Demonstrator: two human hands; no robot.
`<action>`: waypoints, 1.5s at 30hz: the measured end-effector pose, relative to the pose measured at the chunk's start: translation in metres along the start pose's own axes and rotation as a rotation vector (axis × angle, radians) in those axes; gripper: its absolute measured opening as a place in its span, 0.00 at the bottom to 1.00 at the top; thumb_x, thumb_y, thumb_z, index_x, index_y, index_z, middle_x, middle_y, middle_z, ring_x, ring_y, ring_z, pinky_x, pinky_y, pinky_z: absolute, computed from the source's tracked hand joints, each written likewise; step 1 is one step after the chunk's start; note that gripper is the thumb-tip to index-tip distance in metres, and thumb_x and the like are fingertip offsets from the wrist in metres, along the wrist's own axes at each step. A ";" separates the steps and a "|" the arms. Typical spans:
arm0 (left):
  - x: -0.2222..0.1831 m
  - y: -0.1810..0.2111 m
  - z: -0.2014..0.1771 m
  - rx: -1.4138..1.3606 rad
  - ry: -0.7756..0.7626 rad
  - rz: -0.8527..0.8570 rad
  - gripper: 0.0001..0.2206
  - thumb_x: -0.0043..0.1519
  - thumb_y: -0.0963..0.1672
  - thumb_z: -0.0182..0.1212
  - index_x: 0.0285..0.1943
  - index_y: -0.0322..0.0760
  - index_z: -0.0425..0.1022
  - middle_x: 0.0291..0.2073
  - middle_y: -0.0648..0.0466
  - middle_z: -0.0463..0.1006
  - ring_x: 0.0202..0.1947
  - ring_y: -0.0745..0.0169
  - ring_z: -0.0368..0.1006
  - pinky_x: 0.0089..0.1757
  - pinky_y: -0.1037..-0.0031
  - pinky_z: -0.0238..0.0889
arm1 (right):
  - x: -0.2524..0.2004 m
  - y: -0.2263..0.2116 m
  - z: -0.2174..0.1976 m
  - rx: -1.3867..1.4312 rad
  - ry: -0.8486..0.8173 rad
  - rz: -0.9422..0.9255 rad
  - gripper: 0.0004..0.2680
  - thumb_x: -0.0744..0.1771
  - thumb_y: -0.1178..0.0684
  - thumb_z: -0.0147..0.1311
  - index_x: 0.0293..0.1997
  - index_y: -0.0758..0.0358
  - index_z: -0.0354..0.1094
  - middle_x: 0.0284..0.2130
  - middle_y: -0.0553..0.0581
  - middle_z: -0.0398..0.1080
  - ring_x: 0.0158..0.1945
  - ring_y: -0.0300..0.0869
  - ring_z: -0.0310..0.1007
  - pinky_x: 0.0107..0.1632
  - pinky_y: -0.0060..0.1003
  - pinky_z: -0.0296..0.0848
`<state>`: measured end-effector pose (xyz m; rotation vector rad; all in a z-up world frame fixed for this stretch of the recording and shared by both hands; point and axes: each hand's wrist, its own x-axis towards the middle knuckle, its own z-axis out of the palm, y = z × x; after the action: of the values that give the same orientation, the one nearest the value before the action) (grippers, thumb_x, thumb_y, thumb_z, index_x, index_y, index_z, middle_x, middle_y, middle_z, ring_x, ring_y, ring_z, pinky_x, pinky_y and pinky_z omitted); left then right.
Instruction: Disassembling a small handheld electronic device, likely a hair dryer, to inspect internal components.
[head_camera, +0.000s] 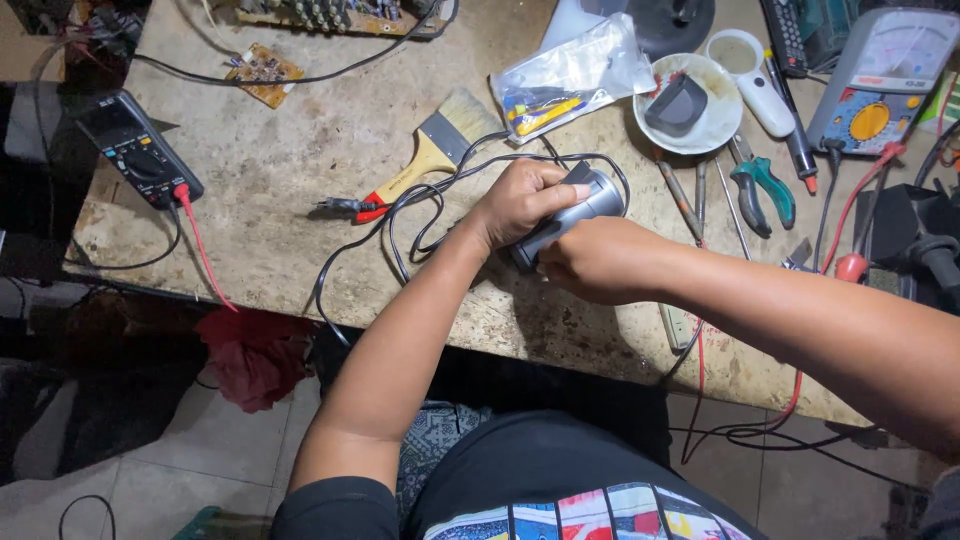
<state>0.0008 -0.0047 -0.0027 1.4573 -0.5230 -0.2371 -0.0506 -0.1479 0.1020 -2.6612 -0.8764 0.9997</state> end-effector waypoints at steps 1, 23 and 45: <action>-0.001 0.000 -0.001 -0.002 0.006 0.000 0.16 0.57 0.46 0.65 0.17 0.41 0.69 0.13 0.58 0.64 0.22 0.72 0.60 0.27 0.77 0.57 | 0.003 0.005 0.008 -0.004 -0.004 -0.003 0.13 0.69 0.47 0.45 0.39 0.60 0.79 0.28 0.65 0.78 0.36 0.58 0.81 0.40 0.50 0.78; -0.002 0.003 -0.002 0.132 -0.002 -0.012 0.17 0.58 0.50 0.62 0.17 0.43 0.71 0.12 0.57 0.67 0.21 0.70 0.62 0.30 0.78 0.59 | -0.009 0.012 0.057 -0.322 0.336 -0.119 0.09 0.68 0.52 0.45 0.45 0.60 0.72 0.24 0.63 0.75 0.29 0.59 0.79 0.31 0.54 0.75; -0.035 0.019 0.008 -0.433 0.402 -0.232 0.10 0.58 0.41 0.67 0.28 0.36 0.68 0.14 0.52 0.69 0.16 0.68 0.69 0.23 0.82 0.65 | -0.047 0.037 0.066 0.696 0.733 -0.204 0.12 0.71 0.49 0.46 0.31 0.62 0.69 0.32 0.61 0.75 0.39 0.53 0.75 0.48 0.47 0.74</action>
<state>-0.0363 0.0066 0.0094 1.0974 0.0291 -0.2162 -0.1046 -0.2082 0.0646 -2.0196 -0.4866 0.1654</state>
